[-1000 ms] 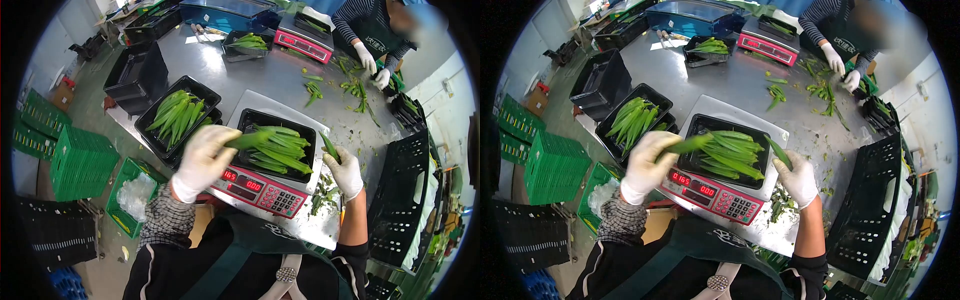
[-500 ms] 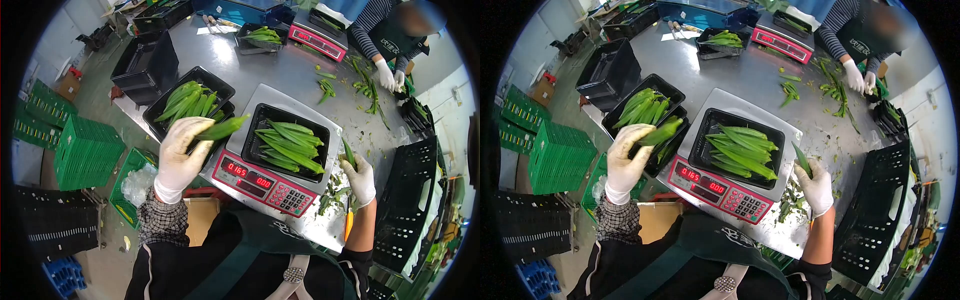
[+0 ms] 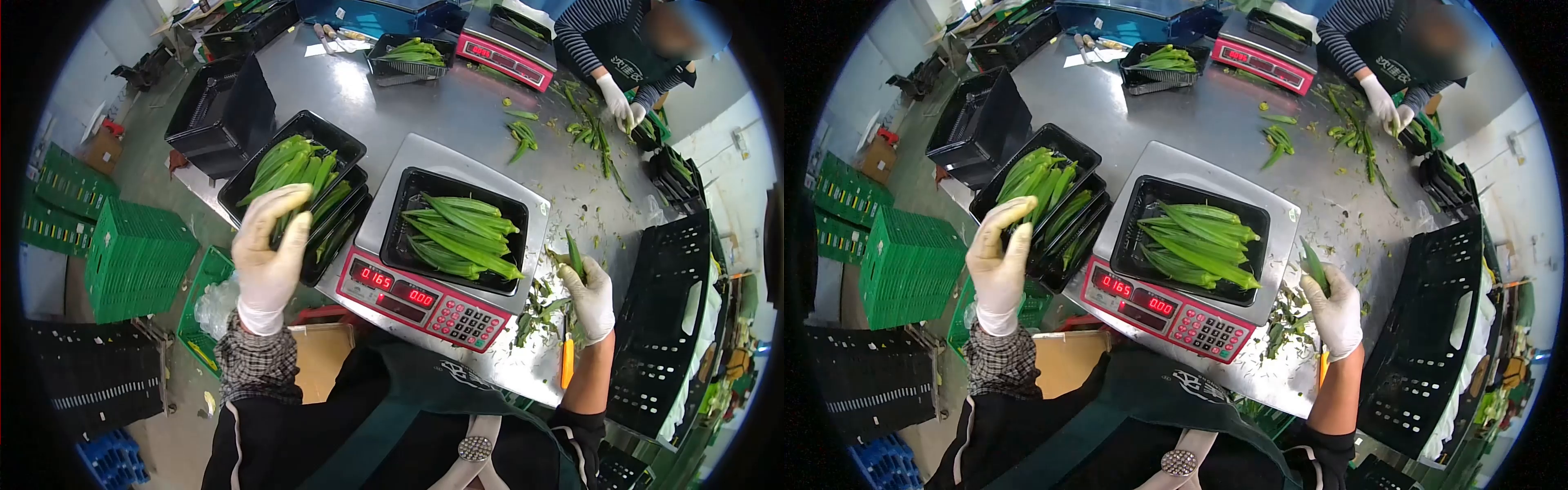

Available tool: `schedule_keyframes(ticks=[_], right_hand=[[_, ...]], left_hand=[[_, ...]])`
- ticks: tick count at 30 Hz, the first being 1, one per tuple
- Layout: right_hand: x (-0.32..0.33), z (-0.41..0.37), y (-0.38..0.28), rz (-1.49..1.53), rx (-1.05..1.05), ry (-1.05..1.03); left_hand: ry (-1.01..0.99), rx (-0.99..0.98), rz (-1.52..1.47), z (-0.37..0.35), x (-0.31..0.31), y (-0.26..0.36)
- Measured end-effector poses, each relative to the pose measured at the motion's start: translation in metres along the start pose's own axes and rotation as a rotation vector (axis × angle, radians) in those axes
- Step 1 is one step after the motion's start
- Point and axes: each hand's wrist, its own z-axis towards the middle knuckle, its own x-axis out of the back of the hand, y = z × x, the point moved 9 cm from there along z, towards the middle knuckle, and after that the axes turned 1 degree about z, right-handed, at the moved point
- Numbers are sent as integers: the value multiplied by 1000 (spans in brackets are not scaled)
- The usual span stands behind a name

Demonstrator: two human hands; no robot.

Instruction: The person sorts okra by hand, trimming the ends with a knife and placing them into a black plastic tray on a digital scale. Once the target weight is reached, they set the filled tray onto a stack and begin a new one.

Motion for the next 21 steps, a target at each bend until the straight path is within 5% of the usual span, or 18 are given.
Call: schedule_keyframes(ticks=[10,21], right_hand=[[-11,0,-6,11,-21,-19],[-18,5,-2,-25,-31,-25]], left_hand=[[38,104,3,-17,16,-23],[-243,278,-204,-37,-46,-31]])
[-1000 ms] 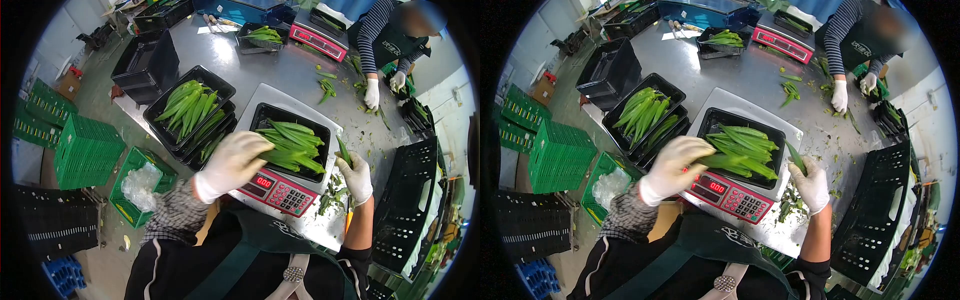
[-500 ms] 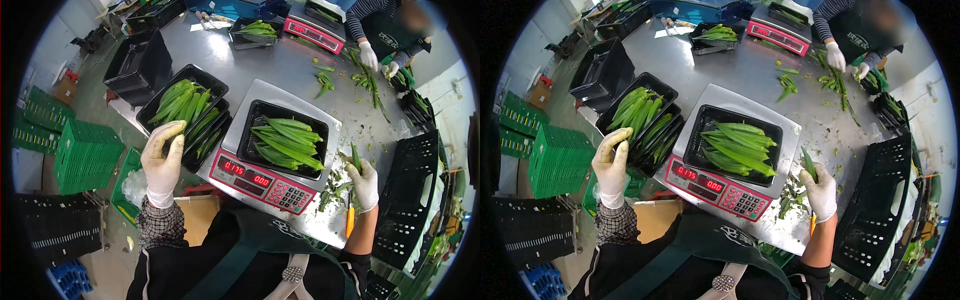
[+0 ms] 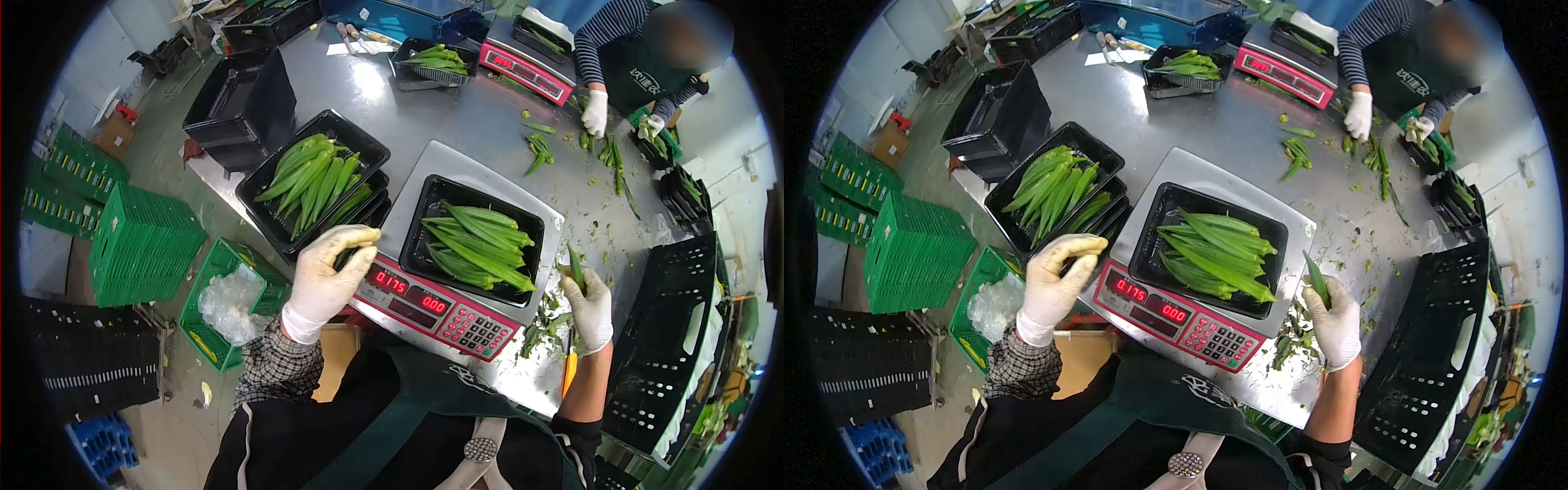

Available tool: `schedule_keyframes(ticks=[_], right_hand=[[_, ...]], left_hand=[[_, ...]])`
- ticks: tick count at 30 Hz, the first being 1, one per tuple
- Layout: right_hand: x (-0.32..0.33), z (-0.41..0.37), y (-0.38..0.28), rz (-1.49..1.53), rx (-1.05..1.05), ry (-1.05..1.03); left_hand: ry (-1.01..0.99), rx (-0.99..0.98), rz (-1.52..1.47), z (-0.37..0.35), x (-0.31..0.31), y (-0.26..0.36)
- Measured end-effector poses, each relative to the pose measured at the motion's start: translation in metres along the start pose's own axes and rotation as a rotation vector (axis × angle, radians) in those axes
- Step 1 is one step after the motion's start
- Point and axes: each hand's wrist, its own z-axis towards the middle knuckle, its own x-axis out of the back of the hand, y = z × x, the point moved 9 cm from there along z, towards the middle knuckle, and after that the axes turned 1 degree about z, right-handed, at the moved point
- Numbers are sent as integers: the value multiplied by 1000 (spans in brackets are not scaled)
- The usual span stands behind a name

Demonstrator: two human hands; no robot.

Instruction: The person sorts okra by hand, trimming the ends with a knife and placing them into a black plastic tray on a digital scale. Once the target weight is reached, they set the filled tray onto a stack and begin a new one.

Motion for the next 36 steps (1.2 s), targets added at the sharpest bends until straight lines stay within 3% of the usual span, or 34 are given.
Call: schedule_keyframes(ticks=[4,5,6,9,11,15,17,19,23,24,27,28,29,30,31,33,36], right_hand=[[-8,-2,8,58,31,37],[-11,-1,13,-65,92,15],[-18,-1,16,-56,54,0],[-42,1,30,38,111,-61],[-53,1,31,195,13,-134],[-52,1,25,433,-29,-73],[-53,2,12,563,-4,-73],[-52,5,-7,622,39,-82],[-68,19,-86,536,182,-89],[-75,18,-115,520,216,-133],[-100,16,-158,597,297,-312],[-105,17,-158,572,318,-344],[-109,19,-151,540,331,-369],[-114,23,-141,519,330,-386],[-115,25,-135,427,308,-387],[-116,26,-120,343,234,-391],[-113,28,-100,462,191,-368]], left_hand=[[-109,169,-170,6,-34,-29],[-158,254,-50,9,-44,-35],[-254,226,184,13,-53,-29],[-298,161,283,27,-74,-35],[-276,66,344,32,-81,-39],[-438,195,173,28,-77,-32],[-371,186,103,19,-68,-27],[-48,-37,137,8,-34,7],[74,304,19,-1,22,10],[232,137,19,5,44,8],[414,169,2,3,103,9],[511,58,204,-1,125,2],[566,1,100,-4,136,-8],[497,131,-85,-3,132,2],[490,43,-147,0,136,-1],[474,305,-159,-11,129,-11],[522,358,-128,-20,135,-36]])
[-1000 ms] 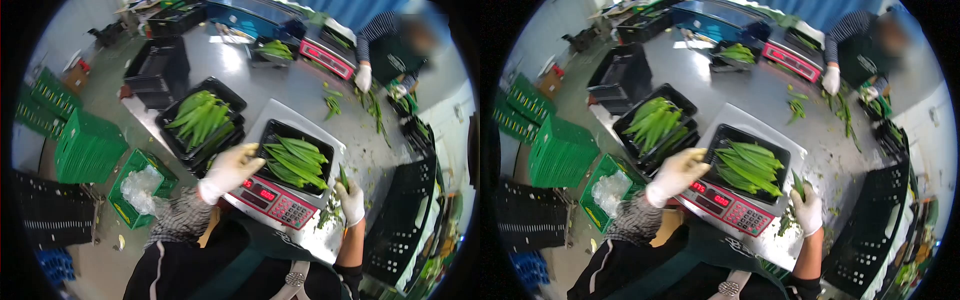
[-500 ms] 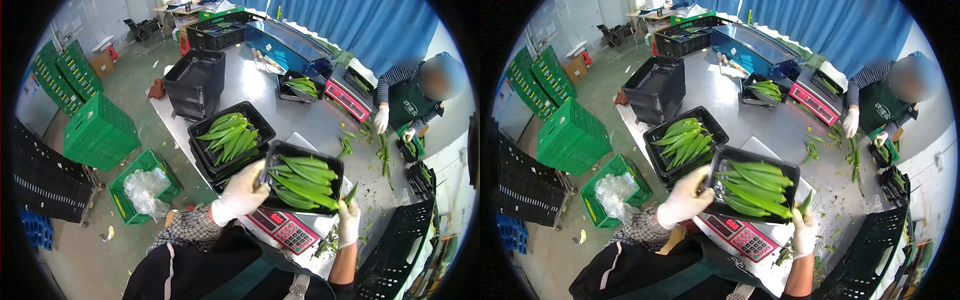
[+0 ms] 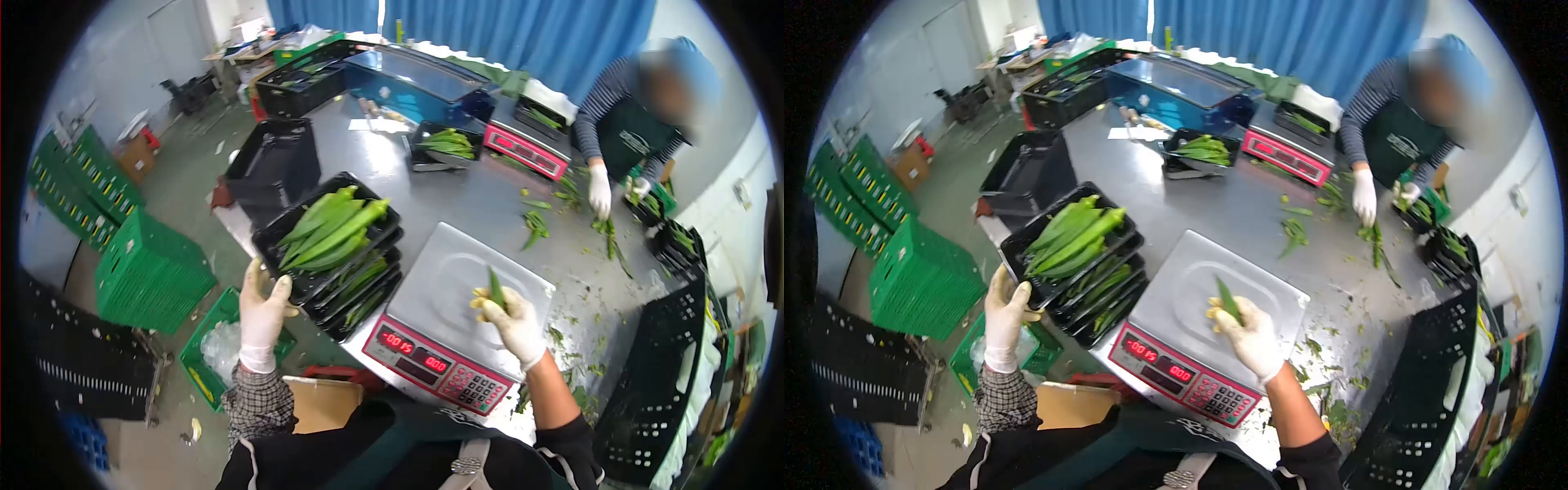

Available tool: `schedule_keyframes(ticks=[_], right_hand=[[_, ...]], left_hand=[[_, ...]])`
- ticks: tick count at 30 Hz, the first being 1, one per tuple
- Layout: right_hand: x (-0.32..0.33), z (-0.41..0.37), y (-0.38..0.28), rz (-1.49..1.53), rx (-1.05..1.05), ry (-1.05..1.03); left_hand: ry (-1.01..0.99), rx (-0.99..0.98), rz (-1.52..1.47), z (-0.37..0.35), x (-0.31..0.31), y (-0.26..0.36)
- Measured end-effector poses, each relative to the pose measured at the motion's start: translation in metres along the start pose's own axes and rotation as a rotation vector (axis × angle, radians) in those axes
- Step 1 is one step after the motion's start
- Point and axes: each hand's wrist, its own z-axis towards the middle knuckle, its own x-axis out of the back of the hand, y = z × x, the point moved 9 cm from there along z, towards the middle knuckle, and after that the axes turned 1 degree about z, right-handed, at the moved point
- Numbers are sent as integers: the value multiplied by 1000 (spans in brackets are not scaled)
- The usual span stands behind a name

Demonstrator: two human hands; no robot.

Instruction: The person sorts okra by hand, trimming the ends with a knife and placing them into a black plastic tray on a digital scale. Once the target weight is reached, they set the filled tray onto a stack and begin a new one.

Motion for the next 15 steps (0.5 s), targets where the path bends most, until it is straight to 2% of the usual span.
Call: schedule_keyframes(ticks=[4,8,11,12,13,15], right_hand=[[20,-6,9,-7,-61,41],[36,-10,24,84,-96,79],[44,-12,33,97,-110,86],[46,-13,33,89,-112,89],[47,-15,34,81,-115,94],[53,-18,33,69,-95,135]], left_hand=[[16,7,162,-2,3,19],[13,-73,292,3,7,30],[81,-89,319,8,16,31],[104,-182,350,12,21,39],[111,-152,275,11,26,44],[195,-209,390,13,40,57]])
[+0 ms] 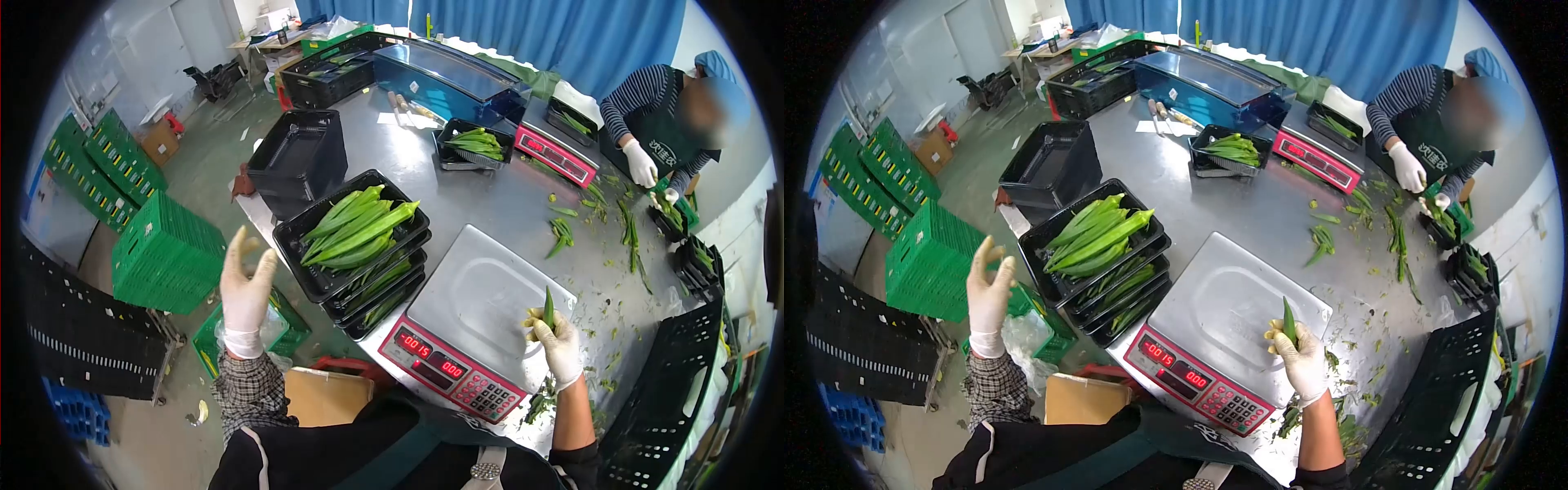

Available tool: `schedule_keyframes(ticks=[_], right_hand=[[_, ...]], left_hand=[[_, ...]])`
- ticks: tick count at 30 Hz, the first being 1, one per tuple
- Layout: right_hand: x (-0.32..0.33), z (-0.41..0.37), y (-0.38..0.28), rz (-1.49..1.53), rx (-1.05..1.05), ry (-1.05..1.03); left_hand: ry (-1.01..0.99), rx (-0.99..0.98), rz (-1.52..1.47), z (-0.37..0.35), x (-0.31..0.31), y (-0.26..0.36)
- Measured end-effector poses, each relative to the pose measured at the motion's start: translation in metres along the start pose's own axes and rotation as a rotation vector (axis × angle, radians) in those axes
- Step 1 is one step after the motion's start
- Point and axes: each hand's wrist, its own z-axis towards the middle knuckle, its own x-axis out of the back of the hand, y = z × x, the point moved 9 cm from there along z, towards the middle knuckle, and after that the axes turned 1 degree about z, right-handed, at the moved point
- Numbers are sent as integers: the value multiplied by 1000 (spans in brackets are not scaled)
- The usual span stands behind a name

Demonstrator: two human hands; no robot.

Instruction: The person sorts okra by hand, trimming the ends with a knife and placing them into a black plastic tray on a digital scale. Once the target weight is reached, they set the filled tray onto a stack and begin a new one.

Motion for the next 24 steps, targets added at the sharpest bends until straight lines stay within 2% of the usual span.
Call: schedule_keyframes(ticks=[1,4,7,10,12,15,18,24], right_hand=[[3,-2,0,-4,10,18],[19,-10,4,-14,-49,71],[44,-19,13,-35,-30,114],[56,-27,8,-95,-38,179],[64,-34,10,-73,-76,209],[76,-39,16,-66,-24,237],[80,-42,17,-35,-18,255],[82,-47,24,-3,-14,281]], left_hand=[[40,-77,-115,1,3,5],[78,-159,-111,1,10,29],[66,-325,-24,7,2,60],[27,-470,18,44,-14,67],[-7,-463,130,66,-31,75],[-70,-703,243,71,-57,112],[-224,-808,244,72,-83,131],[-644,-830,318,42,-156,126]])
